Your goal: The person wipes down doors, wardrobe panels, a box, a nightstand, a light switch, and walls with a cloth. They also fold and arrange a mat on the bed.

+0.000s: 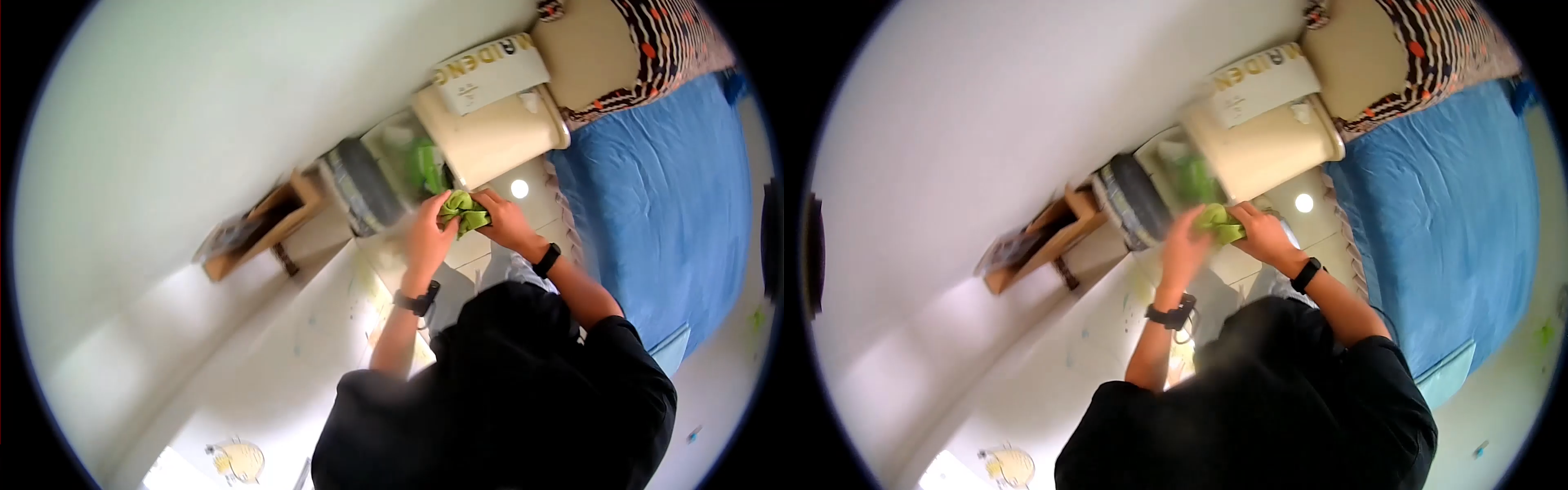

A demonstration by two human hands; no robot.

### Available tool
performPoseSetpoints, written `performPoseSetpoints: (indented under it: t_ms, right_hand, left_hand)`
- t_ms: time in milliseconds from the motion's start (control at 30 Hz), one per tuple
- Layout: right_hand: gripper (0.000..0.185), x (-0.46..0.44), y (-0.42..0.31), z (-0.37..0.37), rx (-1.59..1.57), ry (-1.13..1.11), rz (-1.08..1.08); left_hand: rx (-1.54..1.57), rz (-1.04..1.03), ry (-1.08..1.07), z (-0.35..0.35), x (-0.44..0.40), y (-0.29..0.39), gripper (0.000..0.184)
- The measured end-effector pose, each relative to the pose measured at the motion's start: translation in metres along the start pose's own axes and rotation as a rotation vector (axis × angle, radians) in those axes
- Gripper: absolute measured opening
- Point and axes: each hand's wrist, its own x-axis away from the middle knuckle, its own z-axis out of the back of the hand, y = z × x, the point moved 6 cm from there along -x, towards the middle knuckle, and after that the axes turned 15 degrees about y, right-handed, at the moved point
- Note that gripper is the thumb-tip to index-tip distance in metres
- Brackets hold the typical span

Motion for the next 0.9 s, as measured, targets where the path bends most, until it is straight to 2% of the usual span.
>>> performPoseSetpoints:
  t_ms: [33, 133, 233, 300, 333, 367, 533, 633, 900]
  right_hand:
    - [0.051, -0.008, 0.026, 0.018, 0.004, 0.037, -0.020]
    - [0.054, -0.023, 0.105, 0.048, 0.066, 0.087, -0.109]
    - [0.056, -0.034, 0.166, 0.044, 0.109, 0.161, -0.124]
    - [0.057, -0.039, 0.197, 0.021, 0.085, 0.178, -0.177]
    - [0.058, -0.044, 0.206, 0.006, 0.068, 0.206, -0.181]
    - [0.068, -0.046, 0.225, -0.015, -0.013, 0.165, -0.266]
    - [0.067, -0.068, 0.267, -0.108, -0.131, 0.094, -0.324]
    - [0.063, -0.079, 0.283, -0.132, 0.058, 0.103, -0.089]
    - [0.066, -0.124, 0.310, -0.110, 0.152, 0.173, 0.091]
  left_hand:
    - [0.065, 0.143, -0.039, -0.037, -0.009, -0.006, 0.050]
    - [0.068, 0.105, -0.153, -0.130, -0.035, -0.016, 0.053]
    - [0.025, -0.035, -0.077, -0.194, -0.057, -0.044, 0.053]
    - [-0.022, 0.030, -0.004, -0.221, -0.064, -0.074, 0.049]
    - [-0.058, 0.059, 0.035, -0.230, -0.068, -0.094, 0.047]
    - [-0.100, 0.120, 0.044, -0.240, -0.072, -0.117, 0.050]
    - [-0.215, 0.149, 0.261, -0.250, -0.080, -0.197, 0.056]
    - [-0.314, 0.098, 0.271, -0.257, -0.088, -0.229, 0.056]
    - [-0.402, 0.044, 0.288, -0.282, -0.132, -0.228, 0.045]
